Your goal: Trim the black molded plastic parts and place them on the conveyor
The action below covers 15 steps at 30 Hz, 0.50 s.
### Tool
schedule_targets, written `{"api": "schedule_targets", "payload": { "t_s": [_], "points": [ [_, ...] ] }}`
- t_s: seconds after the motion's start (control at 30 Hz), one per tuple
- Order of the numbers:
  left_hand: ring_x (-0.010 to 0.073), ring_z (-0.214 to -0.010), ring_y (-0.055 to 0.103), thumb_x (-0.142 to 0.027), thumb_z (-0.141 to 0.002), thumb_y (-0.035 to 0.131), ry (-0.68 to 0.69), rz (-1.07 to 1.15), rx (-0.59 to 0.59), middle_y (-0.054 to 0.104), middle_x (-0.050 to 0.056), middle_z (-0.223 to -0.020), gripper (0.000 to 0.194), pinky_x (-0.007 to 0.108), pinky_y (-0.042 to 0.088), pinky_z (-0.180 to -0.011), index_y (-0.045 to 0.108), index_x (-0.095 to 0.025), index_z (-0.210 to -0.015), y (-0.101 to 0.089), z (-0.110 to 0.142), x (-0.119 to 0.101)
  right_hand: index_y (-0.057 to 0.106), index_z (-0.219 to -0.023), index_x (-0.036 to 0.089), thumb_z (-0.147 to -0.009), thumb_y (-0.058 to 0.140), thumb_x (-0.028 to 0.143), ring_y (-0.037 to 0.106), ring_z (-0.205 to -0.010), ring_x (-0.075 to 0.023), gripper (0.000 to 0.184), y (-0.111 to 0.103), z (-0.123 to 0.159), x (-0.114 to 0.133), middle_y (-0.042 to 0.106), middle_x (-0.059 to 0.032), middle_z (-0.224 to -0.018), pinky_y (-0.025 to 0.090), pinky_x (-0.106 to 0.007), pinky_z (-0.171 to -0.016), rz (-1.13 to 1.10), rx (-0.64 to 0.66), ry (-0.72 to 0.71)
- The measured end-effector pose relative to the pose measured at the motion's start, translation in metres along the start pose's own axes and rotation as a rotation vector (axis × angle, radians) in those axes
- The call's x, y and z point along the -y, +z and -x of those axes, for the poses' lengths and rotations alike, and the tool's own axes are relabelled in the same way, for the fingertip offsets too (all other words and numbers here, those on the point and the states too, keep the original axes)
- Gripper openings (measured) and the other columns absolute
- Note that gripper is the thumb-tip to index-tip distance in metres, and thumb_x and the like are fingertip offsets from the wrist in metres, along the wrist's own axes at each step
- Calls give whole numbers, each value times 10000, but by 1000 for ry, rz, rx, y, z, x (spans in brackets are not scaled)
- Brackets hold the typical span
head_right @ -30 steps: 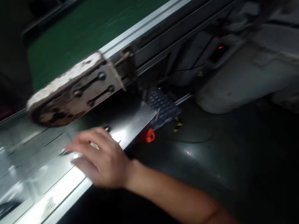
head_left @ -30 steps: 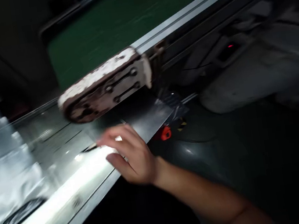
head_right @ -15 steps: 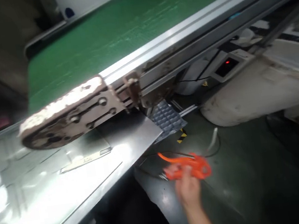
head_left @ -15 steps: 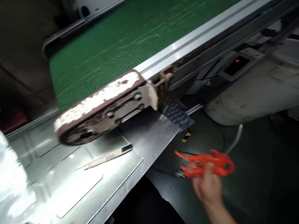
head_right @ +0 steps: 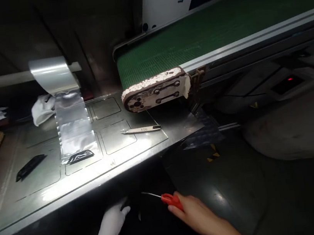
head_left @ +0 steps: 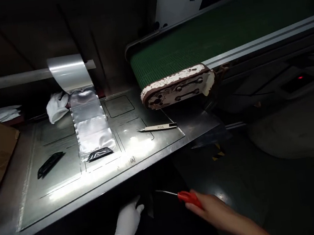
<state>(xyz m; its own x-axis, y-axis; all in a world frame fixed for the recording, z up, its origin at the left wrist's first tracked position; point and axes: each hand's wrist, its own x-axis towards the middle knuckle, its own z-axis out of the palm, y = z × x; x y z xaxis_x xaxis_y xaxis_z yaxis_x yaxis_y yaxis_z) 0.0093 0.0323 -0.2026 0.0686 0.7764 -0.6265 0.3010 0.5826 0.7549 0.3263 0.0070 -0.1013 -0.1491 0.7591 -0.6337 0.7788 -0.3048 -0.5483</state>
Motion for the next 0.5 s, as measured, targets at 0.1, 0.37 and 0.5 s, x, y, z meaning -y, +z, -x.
{"api": "schedule_targets", "payload": {
  "t_s": [0.1,0.37,0.5],
  "points": [
    [321,-1296,623,-169,-778,787,85,-117,127,763,97,-1215,308,529,337,-1219,783,-208,-1083,-15,13,-15,757,-1009,235,-896,629,530,670,-652,-182,341,-25,13,9,735,-20,-756,440,-236,-578,-71,177,-47],
    [322,-1328,608,-483,-895,702,155,128,165,709,81,-1352,464,463,436,-1182,709,-240,-1290,-27,94,-89,774,-1133,138,-823,739,501,696,-1092,-321,479,-130,42,-16,781,-129,-1107,528,-389,-976,-298,-488,-26],
    [394,-1264,646,-490,-726,888,144,647,56,752,137,-1244,501,555,446,-1170,760,-212,-1121,-29,126,-112,635,-1340,151,-1007,593,449,598,-1300,-287,449,-139,4,-4,663,-157,-1365,470,-460,-1114,-331,-871,-48]
  ]
}}
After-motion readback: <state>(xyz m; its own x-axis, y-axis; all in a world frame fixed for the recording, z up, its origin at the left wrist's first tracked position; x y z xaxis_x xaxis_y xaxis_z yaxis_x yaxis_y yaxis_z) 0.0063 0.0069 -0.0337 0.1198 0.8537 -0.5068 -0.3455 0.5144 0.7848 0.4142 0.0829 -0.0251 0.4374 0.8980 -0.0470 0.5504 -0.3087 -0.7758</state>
